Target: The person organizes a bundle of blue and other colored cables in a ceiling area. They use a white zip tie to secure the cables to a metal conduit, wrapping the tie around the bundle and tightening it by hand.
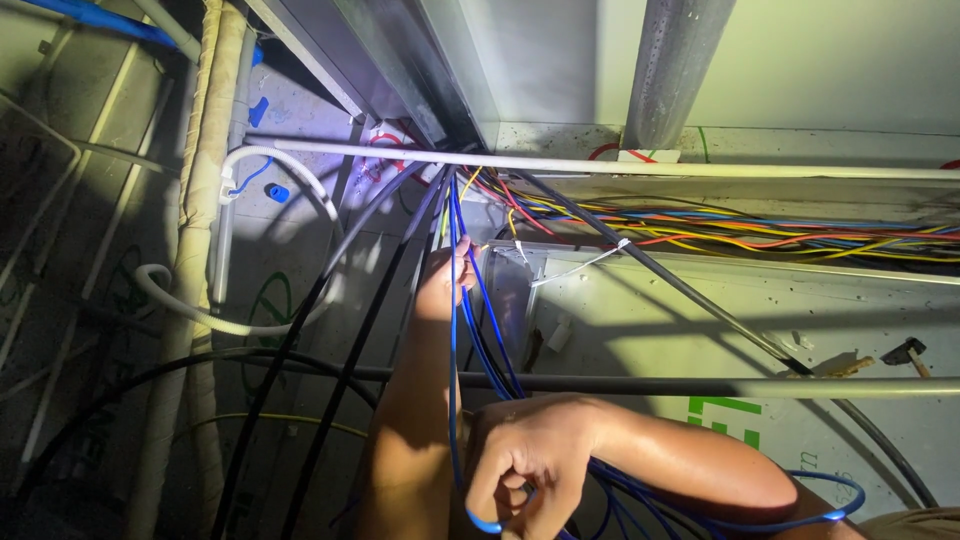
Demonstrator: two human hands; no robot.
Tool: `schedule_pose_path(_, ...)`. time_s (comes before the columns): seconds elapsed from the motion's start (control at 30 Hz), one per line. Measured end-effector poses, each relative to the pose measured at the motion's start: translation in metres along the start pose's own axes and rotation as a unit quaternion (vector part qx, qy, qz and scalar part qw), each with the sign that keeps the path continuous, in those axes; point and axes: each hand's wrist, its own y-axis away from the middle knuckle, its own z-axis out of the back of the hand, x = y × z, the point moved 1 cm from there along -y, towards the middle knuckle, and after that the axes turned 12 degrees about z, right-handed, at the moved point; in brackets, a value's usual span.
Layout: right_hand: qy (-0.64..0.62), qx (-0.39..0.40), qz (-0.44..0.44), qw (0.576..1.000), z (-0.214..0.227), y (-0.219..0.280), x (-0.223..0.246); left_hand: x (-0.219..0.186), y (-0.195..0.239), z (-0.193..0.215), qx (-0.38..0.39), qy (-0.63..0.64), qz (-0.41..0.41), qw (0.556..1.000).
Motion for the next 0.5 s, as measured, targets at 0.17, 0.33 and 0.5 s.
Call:
schedule_pose_path(0.17,-0.034,0.084,0.019,0.996,-0.007,0.004,-0.003,0.006,0.01,0.012,0.134,0.128,-0.003,0.983)
schedule_pose_path(0.33,-0.011,0.12,0.126,0.985,-0.031,0.01,-0.026,0.013,-0.068,0.04,0.063,0.165,0.189,0.966)
schedule_pose_path(0.5,-0.015,0.173,0.11,0.979,-0.041,0.008,-0.032,0.007,-0.055,0.03,0.057,0.154,0.182,0.97)
